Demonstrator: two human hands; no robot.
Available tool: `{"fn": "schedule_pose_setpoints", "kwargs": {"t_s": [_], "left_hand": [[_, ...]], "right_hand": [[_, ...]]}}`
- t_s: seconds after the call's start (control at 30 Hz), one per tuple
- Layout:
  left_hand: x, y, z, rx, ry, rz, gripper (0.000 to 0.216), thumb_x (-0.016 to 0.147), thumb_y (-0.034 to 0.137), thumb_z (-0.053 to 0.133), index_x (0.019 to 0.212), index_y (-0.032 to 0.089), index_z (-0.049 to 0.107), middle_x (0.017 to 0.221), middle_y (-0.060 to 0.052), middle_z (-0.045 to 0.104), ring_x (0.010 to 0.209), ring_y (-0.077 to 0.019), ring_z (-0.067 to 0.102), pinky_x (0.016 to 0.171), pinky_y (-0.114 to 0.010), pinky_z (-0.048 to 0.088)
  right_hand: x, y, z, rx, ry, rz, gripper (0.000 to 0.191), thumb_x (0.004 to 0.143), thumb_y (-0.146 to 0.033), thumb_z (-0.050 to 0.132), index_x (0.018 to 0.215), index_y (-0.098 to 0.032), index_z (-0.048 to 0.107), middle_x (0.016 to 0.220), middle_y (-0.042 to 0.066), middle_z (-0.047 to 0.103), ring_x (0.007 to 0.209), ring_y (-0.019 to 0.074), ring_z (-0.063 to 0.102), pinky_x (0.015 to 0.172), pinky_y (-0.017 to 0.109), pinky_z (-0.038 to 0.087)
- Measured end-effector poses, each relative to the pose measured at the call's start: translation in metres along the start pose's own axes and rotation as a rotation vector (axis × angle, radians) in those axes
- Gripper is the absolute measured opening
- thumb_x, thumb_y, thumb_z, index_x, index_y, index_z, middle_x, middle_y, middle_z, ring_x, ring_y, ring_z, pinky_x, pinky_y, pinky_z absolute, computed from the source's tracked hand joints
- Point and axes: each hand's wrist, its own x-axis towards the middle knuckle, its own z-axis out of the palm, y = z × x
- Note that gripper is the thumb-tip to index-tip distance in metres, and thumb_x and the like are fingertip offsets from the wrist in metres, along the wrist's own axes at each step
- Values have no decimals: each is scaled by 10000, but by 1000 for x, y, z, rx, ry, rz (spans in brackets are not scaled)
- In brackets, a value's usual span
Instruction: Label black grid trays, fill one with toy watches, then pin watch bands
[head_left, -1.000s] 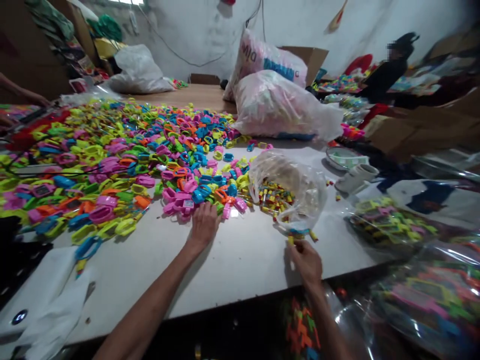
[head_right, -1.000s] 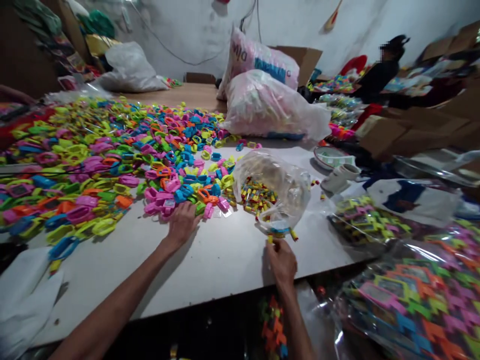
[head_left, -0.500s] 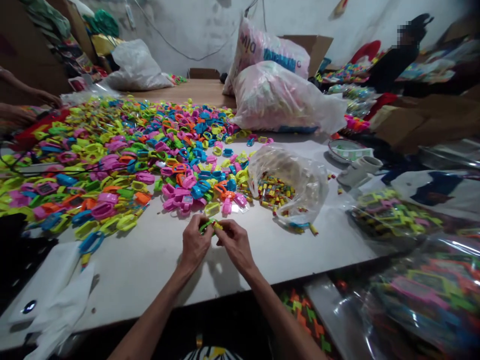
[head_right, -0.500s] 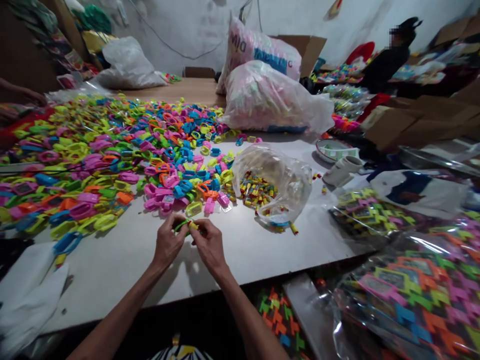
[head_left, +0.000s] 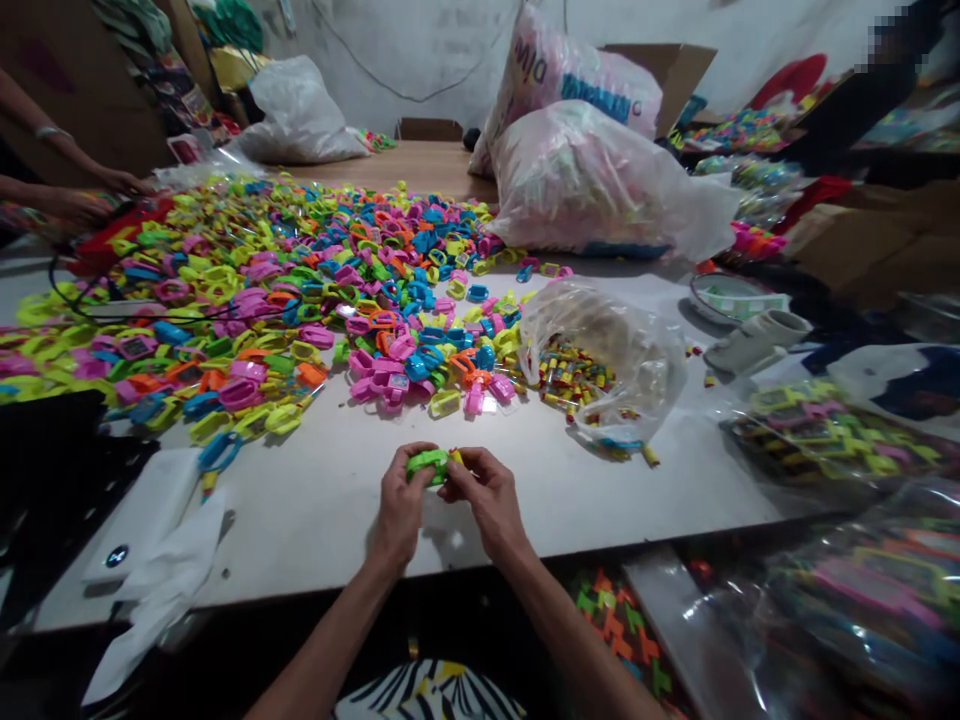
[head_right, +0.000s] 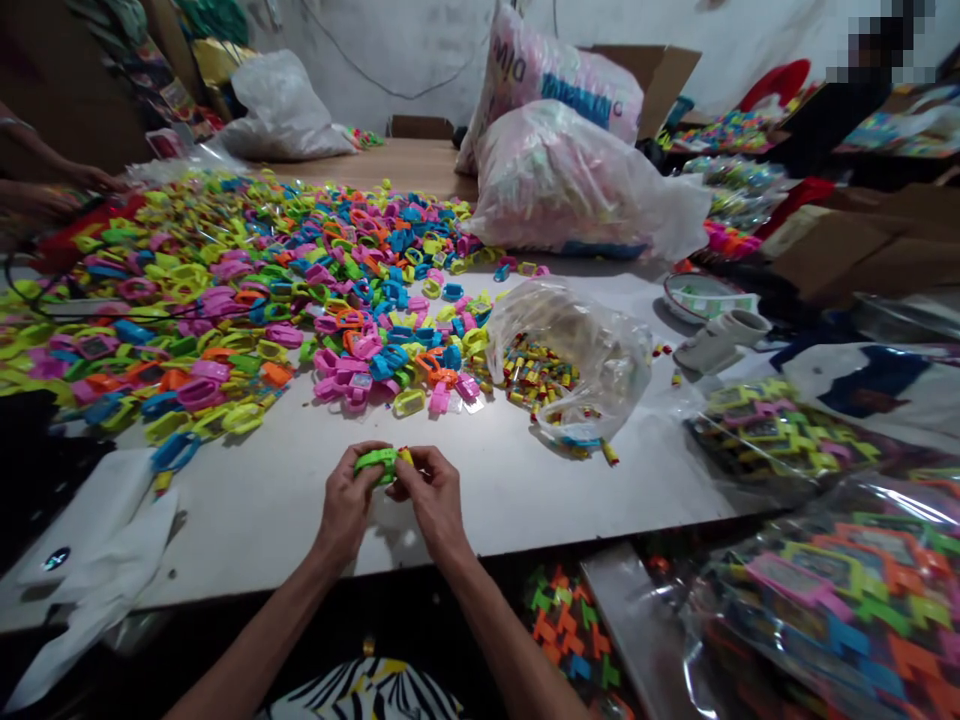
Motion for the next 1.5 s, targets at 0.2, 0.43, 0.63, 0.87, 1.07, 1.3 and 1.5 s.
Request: {"fn": "schedule_pose_setpoints", "kwargs": {"t_s": [0.2, 0.43, 0.63, 0.87, 1.07, 1.3, 1.5], "left_hand": [[-9, -1, -9, 288, -201, -26, 317, 701, 398, 675, 889, 143, 652, 695, -11, 641, 630, -132, 559, 569, -218, 423], [-1, 6, -23, 502, -339, 237, 209, 753, 356, 644, 800, 153, 633, 752, -9, 615, 697, -126, 560, 639, -221, 424], [-1, 5, -23, 684, -403, 485, 170, 804, 321, 608, 869, 165, 628, 797, -29, 631, 725, -130, 583, 658, -223, 439], [-3, -1, -24, 793, -427, 541, 213, 846, 369, 553, 928, 179, 605, 791, -20, 611, 736, -128, 586, 670, -224, 447], [-2, -1, -26, 862, -464, 640, 234, 880, 347, 502, 1021, 177, 582, 870, -45, 637, 798, -137, 609, 695, -234, 463], [-2, 3, -29, 893, -395, 762, 249, 879, 355, 499, 1017, 165, 582, 845, -48, 652, 755, -132, 625, 667, -215, 479], [7, -9, -50, 833, -311, 600, 303, 791, 509, 546, 807, 214, 617, 735, 11, 659, 621, -128, 627, 593, -187, 473]], "right_hand": [[4, -4, -3, -120, -162, -28, 242, 703, -344, 693, 848, -151, 707, 713, 12, 629, 615, 123, 554, 588, 250, 454], [0, -13, -18, -169, -270, 18, 259, 709, -372, 694, 834, -146, 677, 611, -13, 588, 478, 91, 505, 482, 225, 422], [-1, -23, -24, -305, -315, -36, 240, 744, -367, 655, 842, -157, 717, 659, 3, 600, 540, 102, 531, 525, 223, 440], [-4, -27, -25, -342, -328, -26, 267, 779, -372, 619, 860, -139, 722, 586, -1, 582, 511, 96, 515, 505, 208, 412], [-4, -32, -29, -436, -395, 18, 297, 797, -380, 589, 730, -114, 701, 543, -5, 546, 483, 86, 487, 472, 195, 384], [-10, -14, -37, -343, -290, 66, 284, 779, -396, 598, 771, -129, 693, 591, 2, 578, 481, 85, 492, 482, 203, 405], [1, -35, -142, -800, 426, -160, 245, 769, -343, 534, 804, -151, 683, 695, 51, 633, 637, 177, 584, 614, 293, 479]]}}
